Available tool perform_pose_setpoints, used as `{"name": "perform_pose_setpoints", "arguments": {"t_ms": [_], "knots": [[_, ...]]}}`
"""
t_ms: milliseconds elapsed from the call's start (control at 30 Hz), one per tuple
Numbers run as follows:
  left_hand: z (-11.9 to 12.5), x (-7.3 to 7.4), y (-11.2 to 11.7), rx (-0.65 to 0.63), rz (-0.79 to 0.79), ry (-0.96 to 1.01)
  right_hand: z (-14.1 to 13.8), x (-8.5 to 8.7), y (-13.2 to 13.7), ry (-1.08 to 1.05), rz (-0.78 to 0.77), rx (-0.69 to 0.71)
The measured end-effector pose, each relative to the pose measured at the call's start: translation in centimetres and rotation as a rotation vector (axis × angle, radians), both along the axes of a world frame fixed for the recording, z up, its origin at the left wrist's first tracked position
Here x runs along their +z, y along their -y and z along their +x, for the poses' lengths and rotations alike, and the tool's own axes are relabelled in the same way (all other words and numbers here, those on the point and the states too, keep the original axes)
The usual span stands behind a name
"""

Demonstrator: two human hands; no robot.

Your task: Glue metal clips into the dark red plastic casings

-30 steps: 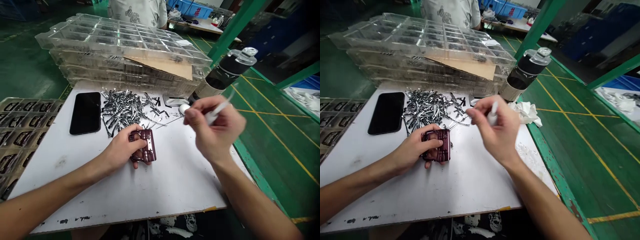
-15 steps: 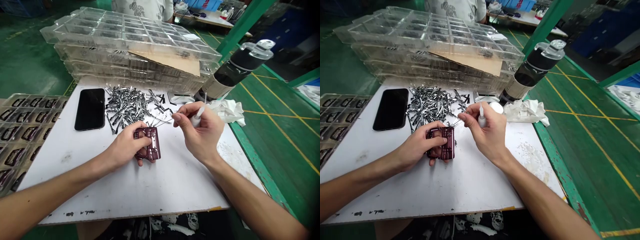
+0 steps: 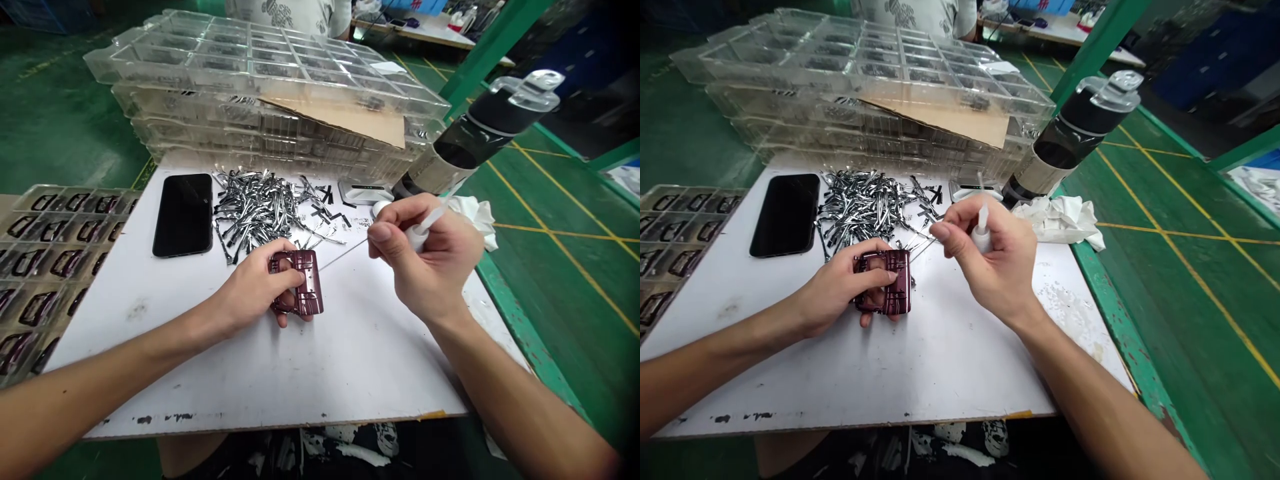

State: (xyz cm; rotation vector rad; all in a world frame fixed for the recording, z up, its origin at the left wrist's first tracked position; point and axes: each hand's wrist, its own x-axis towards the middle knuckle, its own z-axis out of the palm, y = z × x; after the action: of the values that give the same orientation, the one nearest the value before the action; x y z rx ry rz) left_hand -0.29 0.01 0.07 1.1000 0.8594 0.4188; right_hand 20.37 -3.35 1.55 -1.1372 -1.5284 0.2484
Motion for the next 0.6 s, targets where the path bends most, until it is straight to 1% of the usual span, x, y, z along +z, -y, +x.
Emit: {"name": "perform_pose_setpoints", "arguments": {"t_ms": [133, 267, 367, 600], "knots": [[-0.03, -0.17, 0.00, 0.008, 0.009, 0.010, 0.25, -0.16, 0.22, 0.060, -0.055, 0.170], [-0.05, -0.16, -0.01, 0.017, 0.005, -0.001, 0.13, -0.42, 0.28, 0.140, -0.082, 0.260], [0.03, -0.17, -0.06, 0.019, 0.005, 0.002, 0.08, -0.48, 0.25, 0.165, -0.075, 0.287], [0.15, -0.17, -0.07, 0.016, 0.011, -0.004, 0.08, -0.41, 0.25, 0.166, -0.067, 0.280]]}}
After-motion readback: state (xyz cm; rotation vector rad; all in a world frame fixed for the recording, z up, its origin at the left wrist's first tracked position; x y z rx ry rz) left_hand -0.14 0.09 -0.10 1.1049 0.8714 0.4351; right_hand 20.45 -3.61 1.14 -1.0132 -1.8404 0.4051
